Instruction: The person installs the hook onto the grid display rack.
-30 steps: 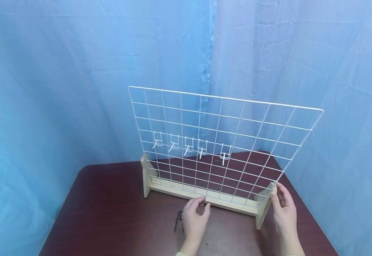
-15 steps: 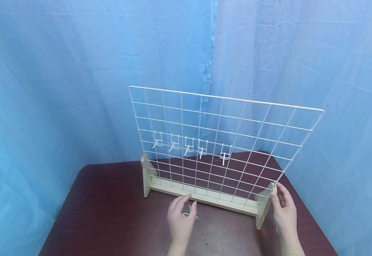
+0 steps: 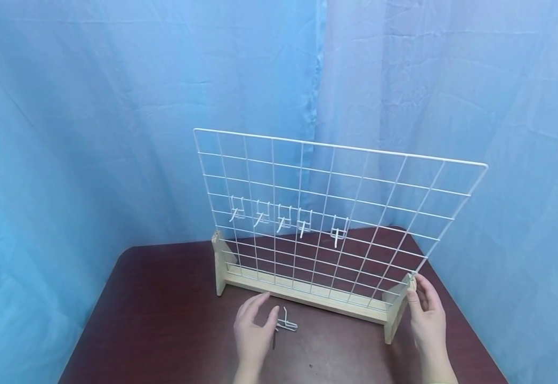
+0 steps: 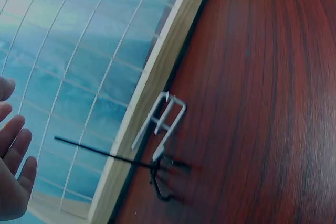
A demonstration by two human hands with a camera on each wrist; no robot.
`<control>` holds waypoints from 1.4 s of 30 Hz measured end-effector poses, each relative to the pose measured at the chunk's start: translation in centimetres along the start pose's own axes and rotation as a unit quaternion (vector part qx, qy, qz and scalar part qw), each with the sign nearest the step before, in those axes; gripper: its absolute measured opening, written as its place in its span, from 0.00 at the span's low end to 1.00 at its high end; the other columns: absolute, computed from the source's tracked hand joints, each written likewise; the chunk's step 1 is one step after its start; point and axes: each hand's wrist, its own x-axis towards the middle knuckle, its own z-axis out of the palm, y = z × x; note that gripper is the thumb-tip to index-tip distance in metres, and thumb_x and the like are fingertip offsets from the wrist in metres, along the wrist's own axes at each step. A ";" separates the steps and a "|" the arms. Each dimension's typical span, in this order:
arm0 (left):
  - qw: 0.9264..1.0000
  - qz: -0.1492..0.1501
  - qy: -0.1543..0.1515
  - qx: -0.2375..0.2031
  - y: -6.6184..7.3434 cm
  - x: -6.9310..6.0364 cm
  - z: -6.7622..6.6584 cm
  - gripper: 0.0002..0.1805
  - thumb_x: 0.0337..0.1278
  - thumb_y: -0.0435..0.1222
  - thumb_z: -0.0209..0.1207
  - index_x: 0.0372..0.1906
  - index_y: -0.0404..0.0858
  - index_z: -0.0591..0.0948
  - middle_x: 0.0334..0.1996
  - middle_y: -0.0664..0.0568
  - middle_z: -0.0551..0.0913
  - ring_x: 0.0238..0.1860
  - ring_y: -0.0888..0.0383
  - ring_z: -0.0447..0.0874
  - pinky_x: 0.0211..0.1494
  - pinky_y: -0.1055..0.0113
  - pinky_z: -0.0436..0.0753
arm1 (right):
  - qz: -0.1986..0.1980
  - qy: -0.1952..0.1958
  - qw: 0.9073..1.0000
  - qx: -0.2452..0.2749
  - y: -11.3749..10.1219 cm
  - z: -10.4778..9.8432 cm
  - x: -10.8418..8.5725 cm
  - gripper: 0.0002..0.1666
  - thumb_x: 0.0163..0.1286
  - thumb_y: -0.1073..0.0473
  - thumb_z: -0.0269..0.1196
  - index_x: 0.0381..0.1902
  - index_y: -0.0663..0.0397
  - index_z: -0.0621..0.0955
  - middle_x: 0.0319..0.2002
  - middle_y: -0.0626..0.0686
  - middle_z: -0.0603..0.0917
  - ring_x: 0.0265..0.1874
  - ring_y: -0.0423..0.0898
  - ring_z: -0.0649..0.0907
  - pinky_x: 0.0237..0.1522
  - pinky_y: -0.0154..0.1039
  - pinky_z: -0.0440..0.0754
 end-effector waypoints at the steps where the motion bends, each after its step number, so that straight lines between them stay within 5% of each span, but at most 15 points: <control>1: 1.000 -0.001 -0.005 0.001 -0.2 0.0 -0.1 0.23 0.37 0.25 0.76 0.45 0.38 0.86 0.45 0.53 0.87 0.48 0.52 0.83 0.53 0.67 0.78 | 0.000 -0.001 1.000 -0.003 0.0 0.0 0.0 0.26 0.77 0.61 0.55 0.70 0.57 0.69 0.54 0.35 0.75 0.55 0.31 0.74 0.54 0.19 0.72; 9: 0.996 -0.054 -0.068 0.004 -1.7 -0.7 -0.8 0.25 0.37 0.28 0.77 0.49 0.40 0.86 0.48 0.51 0.86 0.52 0.51 0.82 0.56 0.56 0.78 | -0.002 -0.002 1.000 0.010 0.1 0.0 0.0 0.26 0.76 0.62 0.55 0.70 0.57 0.69 0.54 0.35 0.75 0.55 0.31 0.74 0.54 0.19 0.72; 16: 0.979 -0.142 -0.143 -0.037 -3.5 -1.6 -1.4 0.27 0.42 0.32 0.76 0.54 0.42 0.85 0.53 0.52 0.84 0.56 0.51 0.81 0.61 0.49 0.76 | -0.004 -0.002 1.000 0.004 0.1 -0.1 0.0 0.26 0.76 0.62 0.55 0.70 0.58 0.69 0.54 0.35 0.75 0.55 0.31 0.74 0.54 0.19 0.72; 28: 0.951 -0.184 -0.206 -0.141 -5.2 -1.7 -2.1 0.27 0.46 0.30 0.73 0.57 0.43 0.83 0.55 0.56 0.84 0.60 0.55 0.78 0.67 0.59 0.71 | 0.003 -0.004 1.000 0.004 -0.1 -0.1 0.0 0.27 0.76 0.61 0.55 0.71 0.59 0.68 0.54 0.35 0.74 0.56 0.31 0.74 0.55 0.20 0.72; 31: 0.948 -0.195 -0.209 -0.139 -4.6 -1.2 -2.2 0.23 0.48 0.27 0.71 0.53 0.39 0.85 0.52 0.53 0.86 0.57 0.54 0.81 0.65 0.60 0.73 | 0.004 -0.004 1.000 0.003 0.0 -0.1 0.0 0.27 0.76 0.61 0.55 0.71 0.58 0.68 0.54 0.35 0.74 0.57 0.31 0.73 0.55 0.20 0.72; 42: 0.945 -0.196 -0.230 -0.127 -6.1 -0.9 -1.7 0.12 0.51 0.32 0.70 0.43 0.41 0.88 0.43 0.55 0.89 0.47 0.59 0.86 0.54 0.68 0.81 | 0.013 -0.008 1.000 -0.005 0.1 -0.2 0.0 0.28 0.77 0.58 0.55 0.71 0.55 0.68 0.56 0.35 0.74 0.59 0.33 0.72 0.57 0.21 0.71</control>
